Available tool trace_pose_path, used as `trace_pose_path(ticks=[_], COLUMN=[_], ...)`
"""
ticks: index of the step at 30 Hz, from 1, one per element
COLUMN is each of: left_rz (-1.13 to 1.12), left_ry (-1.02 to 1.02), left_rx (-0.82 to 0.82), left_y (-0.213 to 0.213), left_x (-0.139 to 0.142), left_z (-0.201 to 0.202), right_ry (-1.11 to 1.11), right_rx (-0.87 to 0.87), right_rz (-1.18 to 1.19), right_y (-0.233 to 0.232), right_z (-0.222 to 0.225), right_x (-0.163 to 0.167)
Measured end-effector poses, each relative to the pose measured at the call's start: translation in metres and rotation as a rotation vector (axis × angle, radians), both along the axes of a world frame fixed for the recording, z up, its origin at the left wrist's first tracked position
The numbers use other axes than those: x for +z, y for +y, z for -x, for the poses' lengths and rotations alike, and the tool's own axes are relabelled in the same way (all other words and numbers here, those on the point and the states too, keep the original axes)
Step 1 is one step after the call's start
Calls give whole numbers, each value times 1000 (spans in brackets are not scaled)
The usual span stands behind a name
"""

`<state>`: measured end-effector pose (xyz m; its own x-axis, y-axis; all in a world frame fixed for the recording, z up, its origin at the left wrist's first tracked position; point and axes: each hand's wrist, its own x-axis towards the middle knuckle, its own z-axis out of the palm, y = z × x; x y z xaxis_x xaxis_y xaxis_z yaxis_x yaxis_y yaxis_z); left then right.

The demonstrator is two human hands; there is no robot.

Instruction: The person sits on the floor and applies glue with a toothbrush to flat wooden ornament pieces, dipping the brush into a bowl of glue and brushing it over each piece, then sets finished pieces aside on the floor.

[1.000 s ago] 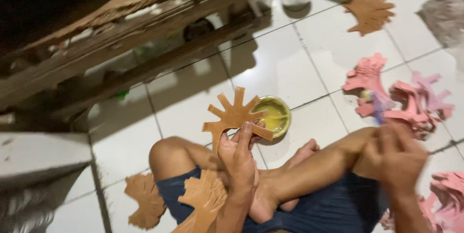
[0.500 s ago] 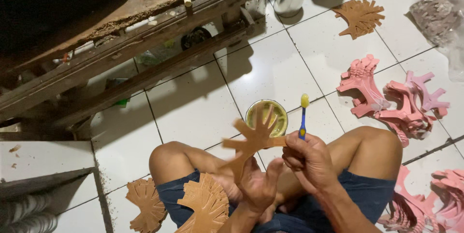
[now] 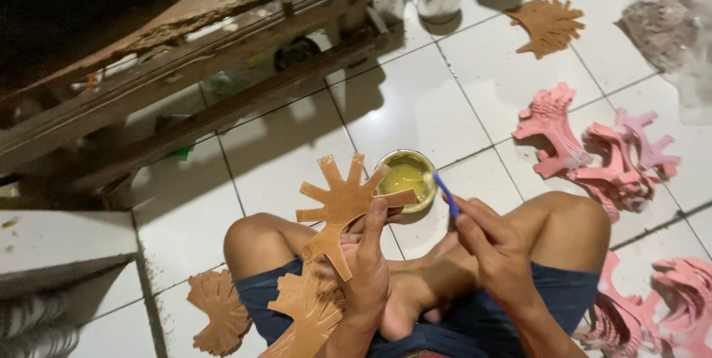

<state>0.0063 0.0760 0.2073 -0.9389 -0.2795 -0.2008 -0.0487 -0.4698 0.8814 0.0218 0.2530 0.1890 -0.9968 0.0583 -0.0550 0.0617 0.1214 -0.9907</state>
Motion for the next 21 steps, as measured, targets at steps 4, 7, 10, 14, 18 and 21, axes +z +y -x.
trace_pose_path(ticks=[4,7,10,14,18,21], left_rz=[-41,-75,-127,-153,-240,-220], left_ry=[24,6,16,22,35,39], left_rx=[7,-18,-15,4,25,-14], left_y=[-1,4,6,6,6,5], left_x=[8,10,9,4,0,1], left_z=[1,3,3,3,7,8], right_ry=[210,153,122,218,142,232], right_rx=[11,-11,-28,-6,-10,-54], right_rz=[-169,-214,-207,-164,-196,-235], right_y=[-8,-12,-11,-7,-4,-2], right_z=[-7,-5,-3,-6,-9,-10], right_x=[13,13,9,5,6,10])
